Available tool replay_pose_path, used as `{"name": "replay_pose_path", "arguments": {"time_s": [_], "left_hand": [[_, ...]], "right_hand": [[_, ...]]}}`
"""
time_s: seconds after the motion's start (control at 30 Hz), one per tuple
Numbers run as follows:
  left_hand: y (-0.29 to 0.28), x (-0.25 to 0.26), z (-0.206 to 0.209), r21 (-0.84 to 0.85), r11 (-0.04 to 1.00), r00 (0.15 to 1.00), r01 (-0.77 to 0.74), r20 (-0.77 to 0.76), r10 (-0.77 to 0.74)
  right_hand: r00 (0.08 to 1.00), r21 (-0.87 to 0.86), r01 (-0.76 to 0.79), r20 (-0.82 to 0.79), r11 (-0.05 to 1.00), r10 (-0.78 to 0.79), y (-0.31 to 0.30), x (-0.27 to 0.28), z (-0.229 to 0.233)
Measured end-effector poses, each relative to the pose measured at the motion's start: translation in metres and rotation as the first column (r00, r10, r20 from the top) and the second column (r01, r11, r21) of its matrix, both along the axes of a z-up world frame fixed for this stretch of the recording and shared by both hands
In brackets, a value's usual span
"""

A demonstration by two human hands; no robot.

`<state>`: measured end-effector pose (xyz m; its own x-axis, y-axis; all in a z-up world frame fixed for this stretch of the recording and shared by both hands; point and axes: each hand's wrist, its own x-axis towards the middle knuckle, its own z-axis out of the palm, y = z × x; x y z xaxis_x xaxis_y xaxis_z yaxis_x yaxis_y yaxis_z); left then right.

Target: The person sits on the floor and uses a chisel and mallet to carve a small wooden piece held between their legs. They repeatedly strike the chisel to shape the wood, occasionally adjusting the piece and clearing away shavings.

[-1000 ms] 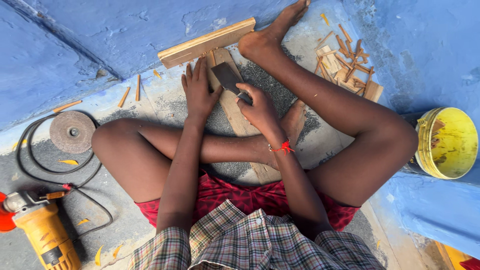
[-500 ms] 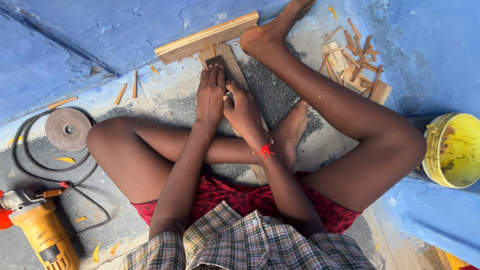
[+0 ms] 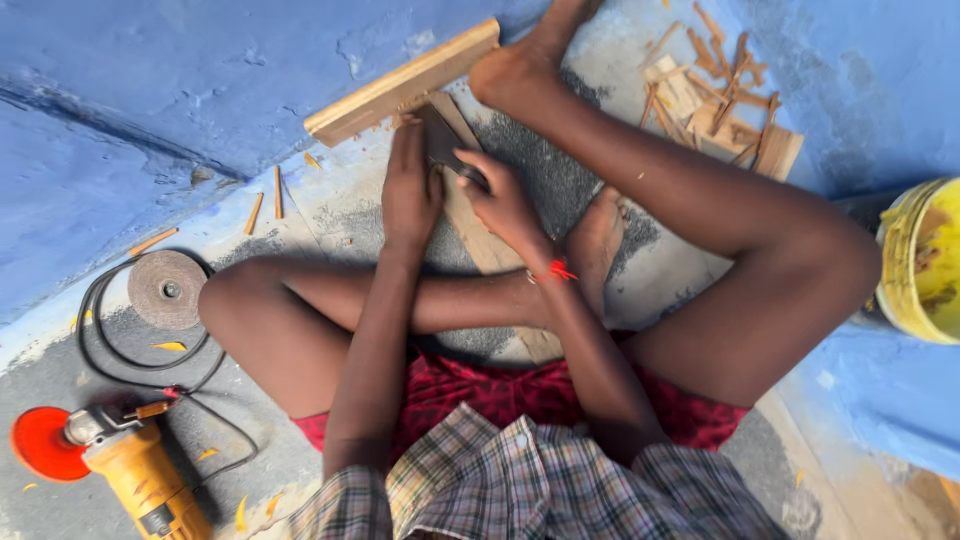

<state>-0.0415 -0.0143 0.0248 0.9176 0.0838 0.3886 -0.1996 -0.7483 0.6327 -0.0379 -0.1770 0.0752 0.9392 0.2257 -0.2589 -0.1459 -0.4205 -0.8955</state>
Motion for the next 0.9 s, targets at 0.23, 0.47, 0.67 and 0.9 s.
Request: {"name": "replay_pose_path", "arguments": {"time_s": [0.23, 0.47, 0.67, 0.9], "left_hand": [[0.004, 0.015, 0.019, 0.106, 0.982, 0.983, -0.155, 0.112, 0.143], [0.014, 0.026, -0.021, 0.071, 0.98, 0.982, -0.186, 0.028, 0.184], [0.067, -0.003, -0.016, 0.074, 0.855, 0.858, -0.513, 0.023, 0.512], [0.025, -0.003, -0.009, 0.361, 0.89, 0.961, -0.278, 0.09, 0.263]], "right_hand": [[0.855, -0.259, 0.166, 0.519, 0.951, -0.008, -0.052, -0.004, 0.069], [0.915, 0.112, 0.214, 0.324, 0.971, -0.239, -0.079, -0.02, 0.134], [0.93, 0.146, 0.174, 0.302, 0.974, -0.212, -0.085, -0.012, 0.124], [0.992, 0.591, 0.057, 0.057, 0.805, -0.113, -0.094, -0.015, 0.143]]}}
